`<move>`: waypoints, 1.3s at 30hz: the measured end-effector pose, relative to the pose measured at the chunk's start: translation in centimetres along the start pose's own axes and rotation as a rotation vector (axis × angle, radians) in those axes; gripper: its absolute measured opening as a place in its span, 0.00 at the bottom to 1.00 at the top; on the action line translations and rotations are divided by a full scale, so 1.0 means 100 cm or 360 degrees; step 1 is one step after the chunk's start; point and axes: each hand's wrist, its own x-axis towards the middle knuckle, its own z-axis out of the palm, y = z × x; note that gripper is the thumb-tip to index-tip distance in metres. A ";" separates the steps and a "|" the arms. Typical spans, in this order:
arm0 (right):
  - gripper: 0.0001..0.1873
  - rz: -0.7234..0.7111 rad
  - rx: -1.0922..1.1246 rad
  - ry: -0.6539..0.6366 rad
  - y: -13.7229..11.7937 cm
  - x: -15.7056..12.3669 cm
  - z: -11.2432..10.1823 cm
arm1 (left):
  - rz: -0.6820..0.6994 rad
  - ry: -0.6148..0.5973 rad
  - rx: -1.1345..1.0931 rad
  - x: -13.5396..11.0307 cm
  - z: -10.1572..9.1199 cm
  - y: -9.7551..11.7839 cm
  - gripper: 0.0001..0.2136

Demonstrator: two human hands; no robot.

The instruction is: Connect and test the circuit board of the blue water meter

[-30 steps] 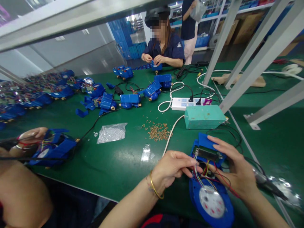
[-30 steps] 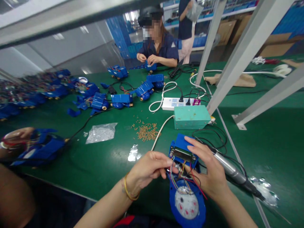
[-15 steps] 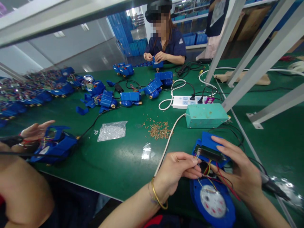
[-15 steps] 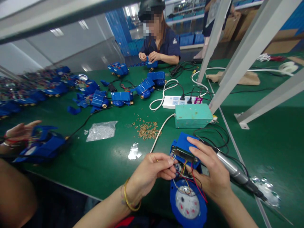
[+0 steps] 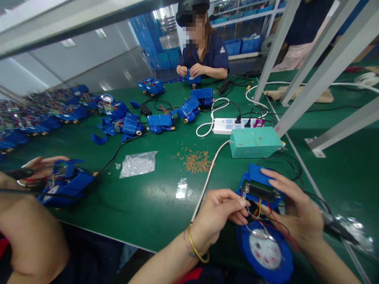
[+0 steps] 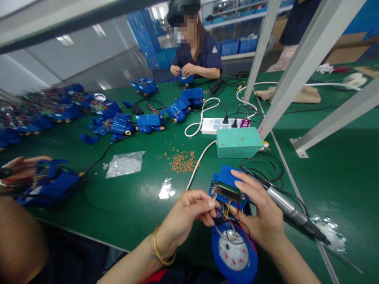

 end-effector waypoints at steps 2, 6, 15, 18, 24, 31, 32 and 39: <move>0.38 0.0042 0.0049 0.0029 0.001 -0.002 0.001 | 0.0017 -0.0016 0.0034 0.001 0.000 0.000 0.18; 0.35 0.0154 0.0107 0.0064 0.003 -0.005 0.002 | 0.0081 -0.0005 0.0105 0.002 0.001 0.001 0.20; 0.30 0.0241 0.0103 0.0127 0.000 -0.005 0.006 | 0.0182 0.0063 0.0217 0.000 0.005 0.000 0.17; 0.29 0.0224 0.0065 0.0112 -0.002 -0.003 0.005 | 0.0169 0.0095 0.0174 -0.001 0.007 0.000 0.16; 0.31 0.0111 -0.0016 0.0088 -0.004 0.000 0.003 | 0.0131 0.0068 0.0033 -0.001 0.005 -0.001 0.15; 0.31 0.0330 0.0007 0.0171 -0.004 -0.012 0.009 | 0.0132 0.0002 0.0054 0.005 0.002 -0.001 0.20; 0.32 0.0399 0.0032 0.0176 -0.004 -0.014 0.010 | 0.0139 -0.0011 0.0087 0.006 0.001 -0.001 0.20; 0.29 0.0600 0.0208 0.0185 -0.008 -0.007 0.013 | 0.0215 0.0160 0.0248 0.014 0.000 -0.006 0.18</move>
